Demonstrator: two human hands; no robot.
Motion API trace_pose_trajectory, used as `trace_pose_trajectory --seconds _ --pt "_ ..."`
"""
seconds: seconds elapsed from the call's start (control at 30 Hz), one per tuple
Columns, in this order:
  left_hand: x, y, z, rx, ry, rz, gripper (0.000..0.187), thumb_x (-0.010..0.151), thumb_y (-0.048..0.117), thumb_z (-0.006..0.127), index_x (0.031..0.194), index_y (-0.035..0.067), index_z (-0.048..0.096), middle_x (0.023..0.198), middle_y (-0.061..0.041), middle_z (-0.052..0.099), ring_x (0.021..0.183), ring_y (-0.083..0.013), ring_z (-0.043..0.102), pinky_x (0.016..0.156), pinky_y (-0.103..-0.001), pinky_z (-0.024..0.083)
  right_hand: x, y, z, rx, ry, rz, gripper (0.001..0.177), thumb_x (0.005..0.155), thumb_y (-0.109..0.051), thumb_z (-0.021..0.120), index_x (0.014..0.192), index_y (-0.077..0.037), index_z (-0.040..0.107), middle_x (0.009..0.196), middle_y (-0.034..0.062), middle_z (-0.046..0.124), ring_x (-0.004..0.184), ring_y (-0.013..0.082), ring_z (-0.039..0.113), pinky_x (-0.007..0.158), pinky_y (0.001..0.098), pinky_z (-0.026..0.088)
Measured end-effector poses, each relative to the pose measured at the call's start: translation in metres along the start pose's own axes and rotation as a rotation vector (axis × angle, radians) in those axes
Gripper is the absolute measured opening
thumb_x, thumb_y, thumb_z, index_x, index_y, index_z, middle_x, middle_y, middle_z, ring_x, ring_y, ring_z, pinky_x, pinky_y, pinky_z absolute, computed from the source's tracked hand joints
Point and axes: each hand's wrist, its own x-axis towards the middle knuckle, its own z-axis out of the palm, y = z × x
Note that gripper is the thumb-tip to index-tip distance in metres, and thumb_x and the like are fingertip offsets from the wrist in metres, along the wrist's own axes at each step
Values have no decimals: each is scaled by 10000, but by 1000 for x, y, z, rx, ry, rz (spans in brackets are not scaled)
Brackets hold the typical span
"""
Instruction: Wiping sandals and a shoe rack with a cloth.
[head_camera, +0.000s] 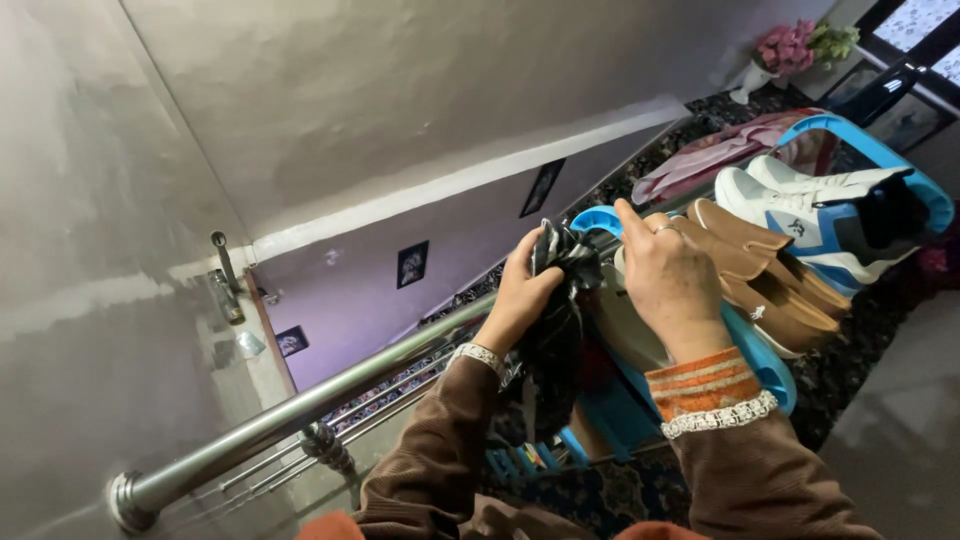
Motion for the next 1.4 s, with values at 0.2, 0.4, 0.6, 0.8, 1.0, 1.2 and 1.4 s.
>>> trace_pose_trajectory --seconds 0.2,0.4,0.6,0.8,1.0,1.2,1.4 --pt "4 54 -1 316 -108 45 692 790 109 716 1452 87 515 1208 -146 606 1135 -360 653 967 -381 515 0 -3 0 -38 -9 6 396 1042 -195 540 1422 -118 621 946 149 689 816 349 715 692 449 581" --pt "16 110 -3 903 -251 -29 641 809 207 724 1430 201 566 1171 -148 621 1076 -365 657 899 -445 527 -3 -1 4 -56 2 -20 405 1027 -195 549 1419 -119 621 973 147 692 828 340 716 686 437 583" --pt "20 30 -17 454 -235 -14 594 755 116 742 1335 97 616 1213 -150 698 1144 -367 671 945 -377 516 -1 1 1 -51 -1 -10 399 1030 -187 550 1415 -115 623 973 144 694 836 342 715 695 443 581" --pt "-23 -4 -32 47 -53 -331 642 757 76 674 1391 30 587 1309 -155 691 1220 -293 655 1031 -360 498 -4 2 1 -51 7 -37 397 1028 -181 553 1410 -110 634 954 151 689 821 359 703 676 462 572" --pt "-21 52 -10 438 -70 -101 682 765 119 682 1431 65 543 1257 -174 604 1168 -393 622 965 -414 509 -5 -5 -4 -26 -14 -3 395 1032 -187 549 1411 -116 634 968 150 687 813 363 702 678 474 563" --pt "-16 62 10 534 6 99 705 738 143 712 1409 80 506 1272 -168 573 1118 -397 624 914 -459 528 -7 0 2 -74 18 0 384 1033 -210 554 1400 -131 638 978 141 688 804 360 703 662 469 564" --pt "-3 78 17 707 -12 165 696 715 145 737 1387 102 560 1192 -146 593 1030 -365 645 840 -439 548 -3 -1 5 -132 38 -16 399 1024 -195 550 1407 -125 636 948 123 682 782 331 708 647 442 572"
